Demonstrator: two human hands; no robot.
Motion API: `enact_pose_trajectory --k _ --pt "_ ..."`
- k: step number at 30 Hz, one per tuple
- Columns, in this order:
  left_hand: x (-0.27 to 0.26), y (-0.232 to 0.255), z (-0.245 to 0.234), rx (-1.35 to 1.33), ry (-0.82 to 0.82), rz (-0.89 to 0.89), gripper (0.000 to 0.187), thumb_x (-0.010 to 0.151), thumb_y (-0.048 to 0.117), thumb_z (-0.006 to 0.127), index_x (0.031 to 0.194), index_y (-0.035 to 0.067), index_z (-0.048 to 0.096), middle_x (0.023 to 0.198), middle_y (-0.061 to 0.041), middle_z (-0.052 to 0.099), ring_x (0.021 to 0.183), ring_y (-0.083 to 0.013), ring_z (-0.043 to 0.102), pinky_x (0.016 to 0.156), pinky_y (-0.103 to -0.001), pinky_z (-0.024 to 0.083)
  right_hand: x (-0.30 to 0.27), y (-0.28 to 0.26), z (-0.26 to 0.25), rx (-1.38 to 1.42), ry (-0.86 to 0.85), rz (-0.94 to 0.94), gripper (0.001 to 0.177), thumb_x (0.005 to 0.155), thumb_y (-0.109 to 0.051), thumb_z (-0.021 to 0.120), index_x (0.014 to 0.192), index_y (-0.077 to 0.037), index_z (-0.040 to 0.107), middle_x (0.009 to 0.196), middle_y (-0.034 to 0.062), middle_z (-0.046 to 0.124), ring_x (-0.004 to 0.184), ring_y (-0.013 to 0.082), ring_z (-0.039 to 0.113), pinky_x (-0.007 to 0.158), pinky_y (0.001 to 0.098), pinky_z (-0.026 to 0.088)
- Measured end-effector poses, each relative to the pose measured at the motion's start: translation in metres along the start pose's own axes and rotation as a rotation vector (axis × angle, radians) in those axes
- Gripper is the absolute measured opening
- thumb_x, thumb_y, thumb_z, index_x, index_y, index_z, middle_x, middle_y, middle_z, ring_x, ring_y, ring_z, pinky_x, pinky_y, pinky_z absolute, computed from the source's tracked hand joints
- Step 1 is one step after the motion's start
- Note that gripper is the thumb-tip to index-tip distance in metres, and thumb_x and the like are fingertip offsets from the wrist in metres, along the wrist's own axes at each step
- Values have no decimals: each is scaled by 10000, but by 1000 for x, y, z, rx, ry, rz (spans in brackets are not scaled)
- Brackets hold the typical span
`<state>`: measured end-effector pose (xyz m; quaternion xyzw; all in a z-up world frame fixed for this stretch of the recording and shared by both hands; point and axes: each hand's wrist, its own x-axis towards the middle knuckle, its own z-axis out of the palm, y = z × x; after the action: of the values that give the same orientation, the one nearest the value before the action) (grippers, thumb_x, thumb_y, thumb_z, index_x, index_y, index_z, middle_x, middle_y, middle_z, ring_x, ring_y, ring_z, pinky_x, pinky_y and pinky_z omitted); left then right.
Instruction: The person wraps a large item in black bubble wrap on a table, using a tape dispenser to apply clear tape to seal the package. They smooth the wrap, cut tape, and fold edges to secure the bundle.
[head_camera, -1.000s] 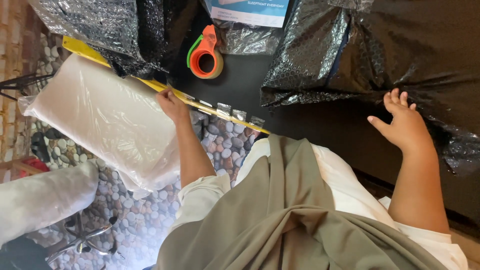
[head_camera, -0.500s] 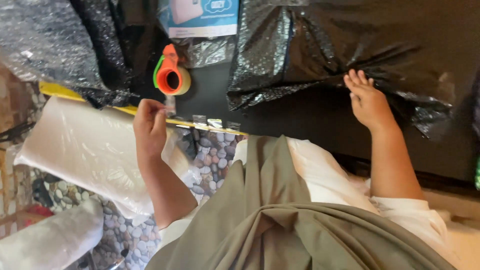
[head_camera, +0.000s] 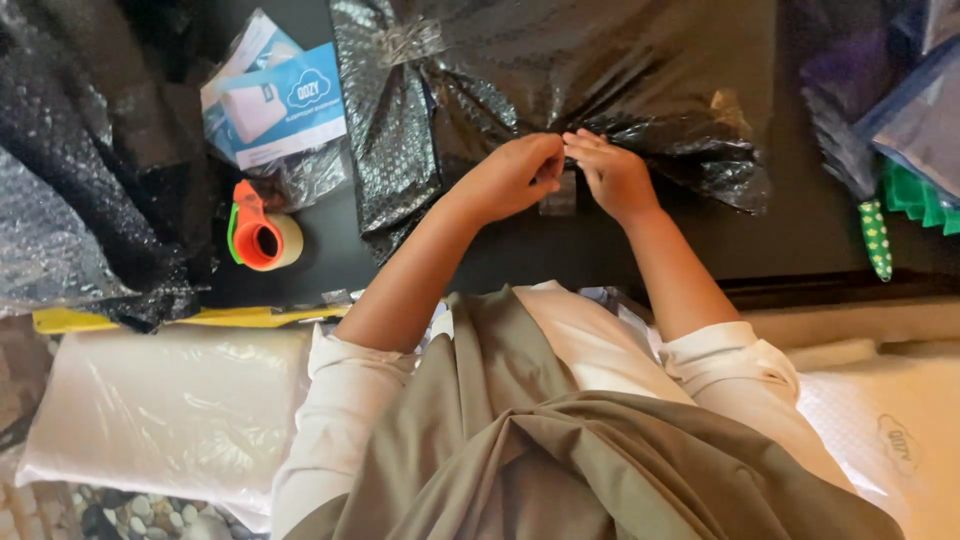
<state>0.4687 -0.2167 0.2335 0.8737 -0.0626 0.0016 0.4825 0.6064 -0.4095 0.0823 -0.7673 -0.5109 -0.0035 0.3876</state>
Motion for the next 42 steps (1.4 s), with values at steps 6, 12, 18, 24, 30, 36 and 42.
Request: enact_pose_trajectory --k 6,12,18,24,30,36,42 --pt "47 -82 20 319 24 -62 303 843 145 784 953 161 503 907 -82 561 838 -386 671 719 -475 547 8 -34 -22 125 70 32 279 970 69 671 1164 -104 769 1216 115 760 1216 334 664 1054 478 520" --pt "49 -83 14 341 71 -128 318 821 111 810 969 168 534 911 -36 568 829 -327 699 700 -435 555 6 -29 -18 140 40 67 292 984 23 634 1212 -116 752 1281 79 737 1270 282 637 1105 447 481" --pt "54 -98 9 571 96 -61 389 733 198 904 940 191 574 858 -3 592 926 -315 658 755 -455 552 3 -41 -21 116 93 113 416 988 -172 704 1401 -158 646 1292 60 724 1230 263 657 1066 426 521" --pt "52 -102 -1 295 135 -142 358 748 177 912 975 150 637 841 -20 673 948 -304 660 823 -423 562 15 -38 -5 -238 136 -31 361 962 -372 762 1303 -258 727 1172 -13 734 1090 199 693 867 349 588" --pt "46 -66 -10 235 297 -85 851 719 67 931 1417 60 444 1199 -190 599 997 -396 688 840 -490 615 20 -32 2 -427 129 -61 465 859 -398 815 1295 -288 697 1085 -49 619 949 170 616 701 328 447" --pt "2 -102 46 896 505 283 533 800 445 817 1261 213 683 1115 3 649 1015 -232 621 837 -377 494 25 -32 -9 -409 112 -167 506 931 -451 735 1402 -295 634 1056 4 549 882 240 564 672 369 411" --pt "-7 -124 64 984 584 198 580 822 540 769 1334 288 669 1302 97 665 1123 -176 584 926 -387 448 26 -20 8 -531 118 -146 882 620 -441 892 1450 -346 606 1217 71 517 1009 309 580 706 418 473"
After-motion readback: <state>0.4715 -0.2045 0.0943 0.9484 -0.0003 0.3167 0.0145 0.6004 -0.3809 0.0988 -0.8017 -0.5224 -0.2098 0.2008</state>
